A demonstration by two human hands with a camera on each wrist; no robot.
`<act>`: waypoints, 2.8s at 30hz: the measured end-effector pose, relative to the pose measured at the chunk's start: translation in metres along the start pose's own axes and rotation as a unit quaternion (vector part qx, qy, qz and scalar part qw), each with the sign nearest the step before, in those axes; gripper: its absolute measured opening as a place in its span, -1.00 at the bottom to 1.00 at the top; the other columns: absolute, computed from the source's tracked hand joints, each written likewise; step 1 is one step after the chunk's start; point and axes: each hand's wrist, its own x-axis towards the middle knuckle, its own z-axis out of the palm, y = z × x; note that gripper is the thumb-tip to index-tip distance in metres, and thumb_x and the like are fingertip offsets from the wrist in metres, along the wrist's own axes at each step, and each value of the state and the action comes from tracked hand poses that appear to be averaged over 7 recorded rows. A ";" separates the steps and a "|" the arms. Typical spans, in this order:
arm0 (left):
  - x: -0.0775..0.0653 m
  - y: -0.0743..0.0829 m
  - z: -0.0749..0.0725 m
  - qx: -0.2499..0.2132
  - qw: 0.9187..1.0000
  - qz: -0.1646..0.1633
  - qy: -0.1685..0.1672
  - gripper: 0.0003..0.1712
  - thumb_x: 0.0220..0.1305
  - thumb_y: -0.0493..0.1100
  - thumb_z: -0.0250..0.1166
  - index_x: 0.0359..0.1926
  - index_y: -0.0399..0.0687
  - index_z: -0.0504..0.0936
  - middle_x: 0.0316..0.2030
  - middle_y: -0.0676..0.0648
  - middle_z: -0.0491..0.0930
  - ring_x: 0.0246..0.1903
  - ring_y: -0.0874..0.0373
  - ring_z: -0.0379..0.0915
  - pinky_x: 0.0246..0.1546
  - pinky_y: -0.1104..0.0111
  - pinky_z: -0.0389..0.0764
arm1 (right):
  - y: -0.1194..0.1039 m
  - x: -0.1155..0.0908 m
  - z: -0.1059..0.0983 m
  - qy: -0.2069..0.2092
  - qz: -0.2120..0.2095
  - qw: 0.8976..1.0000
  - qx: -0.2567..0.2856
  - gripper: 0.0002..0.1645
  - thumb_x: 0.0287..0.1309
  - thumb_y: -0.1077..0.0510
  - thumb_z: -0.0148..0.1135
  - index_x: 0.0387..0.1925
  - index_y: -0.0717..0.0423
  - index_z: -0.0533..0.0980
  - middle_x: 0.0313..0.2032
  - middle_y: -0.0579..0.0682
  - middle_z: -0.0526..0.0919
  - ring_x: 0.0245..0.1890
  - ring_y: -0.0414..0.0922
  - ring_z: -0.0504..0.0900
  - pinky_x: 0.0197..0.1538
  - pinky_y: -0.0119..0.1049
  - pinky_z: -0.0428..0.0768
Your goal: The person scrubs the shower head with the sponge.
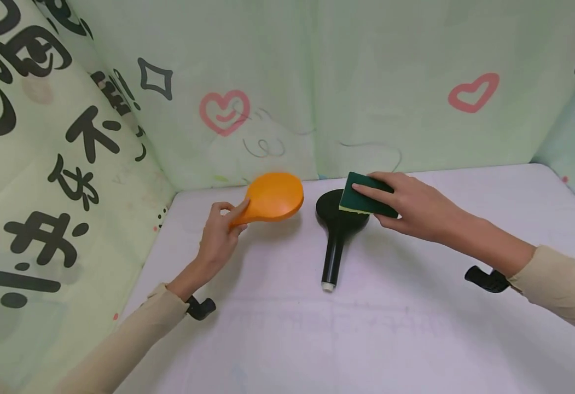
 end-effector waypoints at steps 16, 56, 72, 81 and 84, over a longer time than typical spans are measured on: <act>0.016 0.007 0.030 -0.070 0.970 -0.143 -0.186 -0.24 0.23 -0.56 0.03 0.48 -0.37 0.21 0.33 -0.45 0.34 0.07 -0.15 0.28 0.06 0.15 0.41 | 0.020 -0.037 0.010 -0.015 0.050 0.999 0.014 -0.16 0.07 0.22 0.49 0.40 0.06 0.40 0.27 0.30 0.42 0.13 0.24 0.47 -0.05 0.16 0.64; 0.020 -0.002 0.041 0.153 0.939 0.128 -0.281 -0.29 0.49 0.11 0.20 0.53 -0.01 0.29 0.56 -0.17 0.05 0.54 -0.14 -0.02 0.50 0.04 0.17 | 0.011 -0.046 0.026 -0.014 0.044 0.998 0.038 -0.21 0.06 0.25 0.48 0.36 0.02 0.45 0.20 0.24 0.49 0.07 0.16 0.51 -0.09 0.06 0.66; 0.000 0.017 0.054 0.105 0.962 0.062 -0.245 -0.32 0.51 0.05 0.19 0.52 -0.07 0.30 0.52 -0.18 0.13 0.50 -0.11 0.06 0.48 0.08 0.20 | 0.010 -0.034 0.037 -0.038 0.073 0.993 0.083 -0.24 0.20 0.16 0.43 0.42 0.04 0.39 0.27 0.26 0.42 0.16 0.20 0.46 0.01 0.12 0.64; 0.002 0.083 0.080 -0.060 0.955 -0.028 -0.289 -0.28 0.51 0.07 0.19 0.52 -0.13 0.25 0.36 -0.14 0.43 0.27 0.00 0.44 0.29 0.20 0.51 | 0.020 -0.023 0.041 -0.043 0.128 0.982 0.131 -0.23 0.27 0.11 0.41 0.46 0.06 0.35 0.34 0.32 0.35 0.26 0.26 0.37 0.13 0.21 0.56; 0.006 0.090 0.092 -0.097 0.944 -0.088 -0.302 -0.18 0.46 0.11 0.25 0.53 -0.19 0.20 0.24 -0.13 0.55 0.10 0.05 0.56 0.11 0.29 0.64 | 0.023 -0.018 0.046 -0.045 0.139 0.979 0.143 -0.24 0.28 0.15 0.39 0.46 0.06 0.34 0.34 0.30 0.35 0.25 0.25 0.39 0.14 0.22 0.57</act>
